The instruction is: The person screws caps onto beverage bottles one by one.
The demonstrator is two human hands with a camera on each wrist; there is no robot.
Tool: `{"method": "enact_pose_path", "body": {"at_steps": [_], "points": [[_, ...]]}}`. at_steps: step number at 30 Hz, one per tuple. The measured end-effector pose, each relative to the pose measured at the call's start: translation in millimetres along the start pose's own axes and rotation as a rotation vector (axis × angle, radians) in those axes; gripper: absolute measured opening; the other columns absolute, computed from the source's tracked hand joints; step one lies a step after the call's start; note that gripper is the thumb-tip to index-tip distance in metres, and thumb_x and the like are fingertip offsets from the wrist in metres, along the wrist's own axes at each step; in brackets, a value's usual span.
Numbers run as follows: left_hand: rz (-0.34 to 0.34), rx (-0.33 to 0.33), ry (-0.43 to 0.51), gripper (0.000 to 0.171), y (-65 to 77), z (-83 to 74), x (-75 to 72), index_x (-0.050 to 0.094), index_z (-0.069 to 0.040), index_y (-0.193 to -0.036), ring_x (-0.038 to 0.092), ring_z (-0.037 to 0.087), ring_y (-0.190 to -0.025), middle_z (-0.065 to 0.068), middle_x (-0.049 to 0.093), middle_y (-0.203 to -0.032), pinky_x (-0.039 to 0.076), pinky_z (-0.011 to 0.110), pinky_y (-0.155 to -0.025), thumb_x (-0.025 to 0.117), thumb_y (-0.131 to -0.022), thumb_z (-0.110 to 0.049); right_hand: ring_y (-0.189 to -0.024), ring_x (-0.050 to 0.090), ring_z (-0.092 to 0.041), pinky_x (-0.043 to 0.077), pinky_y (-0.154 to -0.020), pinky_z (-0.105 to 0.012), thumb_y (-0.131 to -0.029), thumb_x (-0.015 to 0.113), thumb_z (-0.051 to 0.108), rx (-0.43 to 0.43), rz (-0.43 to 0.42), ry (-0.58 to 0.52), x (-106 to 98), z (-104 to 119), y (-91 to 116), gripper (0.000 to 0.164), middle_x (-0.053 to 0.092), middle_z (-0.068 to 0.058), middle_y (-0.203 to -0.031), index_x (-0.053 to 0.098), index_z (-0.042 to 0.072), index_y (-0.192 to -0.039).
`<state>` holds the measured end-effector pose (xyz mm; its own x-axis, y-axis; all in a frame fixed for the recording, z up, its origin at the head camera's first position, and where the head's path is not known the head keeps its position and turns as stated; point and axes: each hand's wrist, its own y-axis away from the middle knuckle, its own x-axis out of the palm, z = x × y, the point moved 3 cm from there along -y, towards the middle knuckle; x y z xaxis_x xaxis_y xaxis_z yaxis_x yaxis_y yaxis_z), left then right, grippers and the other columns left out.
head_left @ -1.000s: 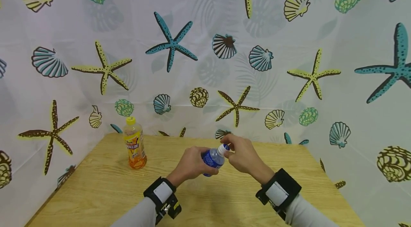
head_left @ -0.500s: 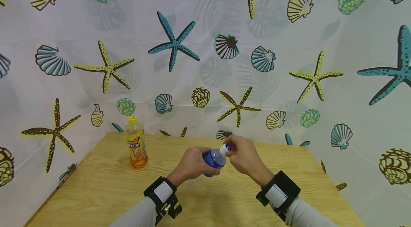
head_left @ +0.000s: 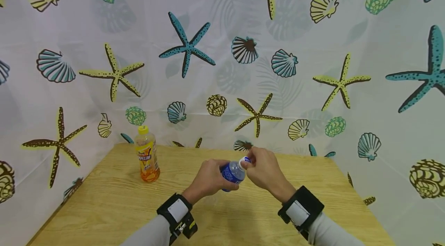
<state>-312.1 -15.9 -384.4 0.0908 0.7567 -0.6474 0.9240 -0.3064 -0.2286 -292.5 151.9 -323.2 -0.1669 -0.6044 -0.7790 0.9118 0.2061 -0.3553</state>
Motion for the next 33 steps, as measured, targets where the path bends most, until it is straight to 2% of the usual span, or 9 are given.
{"method": "enact_pose_path", "body": {"at_steps": [6,9,12,14,17,20,23,33], "points": [[-0.014,0.023,0.000,0.068,-0.1,-2.7,0.0,0.067,-0.005,-0.128,0.072,0.025,-0.100,0.009,0.074,-0.112,0.061,0.043,-0.086,0.093,-0.071,-0.030,-0.058,0.046,-0.016,0.036,-0.051,-0.027,-0.095,0.070,0.029,-0.023,-0.035,0.045,0.1,-7.0,-1.1,0.033,0.051,-0.002,-0.067,0.056,0.009,-0.073],[-0.012,0.028,-0.009,0.067,0.1,-2.7,-0.7,0.067,-0.004,-0.128,0.072,0.026,-0.100,0.009,0.074,-0.111,0.061,0.043,-0.086,0.093,-0.071,-0.029,-0.057,0.046,-0.016,0.035,-0.051,-0.028,-0.097,0.068,0.036,-0.021,-0.025,0.057,0.4,-9.8,-1.7,0.037,0.050,-0.001,-0.065,0.056,0.010,-0.072],[-0.005,0.022,-0.012,0.067,-0.4,-0.9,-1.2,0.067,-0.004,-0.129,0.072,0.026,-0.101,0.010,0.074,-0.112,0.061,0.043,-0.087,0.092,-0.072,-0.029,-0.067,0.058,-0.019,0.047,-0.056,-0.030,-0.096,0.069,0.038,-0.016,0.005,0.058,0.8,-9.5,-1.9,0.032,0.063,-0.005,-0.076,0.066,0.007,-0.087],[-0.001,0.013,-0.007,0.067,-0.4,0.2,-2.1,0.067,-0.004,-0.129,0.071,0.027,-0.102,0.011,0.073,-0.113,0.061,0.044,-0.087,0.092,-0.072,-0.030,-0.080,0.065,-0.023,0.055,-0.065,-0.035,-0.095,0.071,0.035,-0.019,0.031,0.042,1.0,-8.0,-1.9,0.031,0.070,-0.009,-0.090,0.069,0.004,-0.104],[0.002,0.005,-0.002,0.068,0.2,1.0,-3.4,0.066,-0.003,-0.129,0.071,0.028,-0.103,0.012,0.073,-0.115,0.060,0.046,-0.088,0.092,-0.073,-0.029,-0.094,0.068,-0.028,0.059,-0.078,-0.043,-0.093,0.074,0.022,-0.039,0.065,0.004,0.4,-4.0,-1.6,0.036,0.072,-0.014,-0.107,0.067,0.004,-0.123],[0.005,-0.005,0.002,0.068,1.4,1.1,-4.1,0.066,-0.002,-0.129,0.071,0.029,-0.103,0.013,0.073,-0.115,0.060,0.046,-0.088,0.092,-0.072,-0.029,-0.094,0.069,-0.027,0.060,-0.081,-0.044,-0.090,0.073,0.007,-0.068,0.069,-0.047,-0.3,-1.7,-1.1,0.032,0.073,-0.012,-0.109,0.068,0.005,-0.121],[0.011,-0.010,0.005,0.068,2.0,0.9,-3.9,0.066,-0.002,-0.129,0.071,0.028,-0.102,0.012,0.073,-0.115,0.060,0.046,-0.089,0.092,-0.072,-0.029,-0.092,0.071,-0.026,0.060,-0.082,-0.044,-0.088,0.072,-0.001,-0.072,0.059,-0.085,0.0,-1.3,-1.1,0.028,0.073,-0.011,-0.107,0.070,0.004,-0.116],[0.016,-0.012,-0.005,0.069,-0.3,2.1,-3.1,0.067,-0.004,-0.130,0.071,0.026,-0.101,0.010,0.073,-0.114,0.060,0.044,-0.088,0.093,-0.071,-0.031,-0.080,0.065,-0.016,0.060,-0.076,-0.038,-0.086,0.075,0.000,-0.049,0.029,-0.092,-0.1,-3.8,-1.2,0.022,0.073,-0.007,-0.094,0.071,0.003,-0.106]]}}
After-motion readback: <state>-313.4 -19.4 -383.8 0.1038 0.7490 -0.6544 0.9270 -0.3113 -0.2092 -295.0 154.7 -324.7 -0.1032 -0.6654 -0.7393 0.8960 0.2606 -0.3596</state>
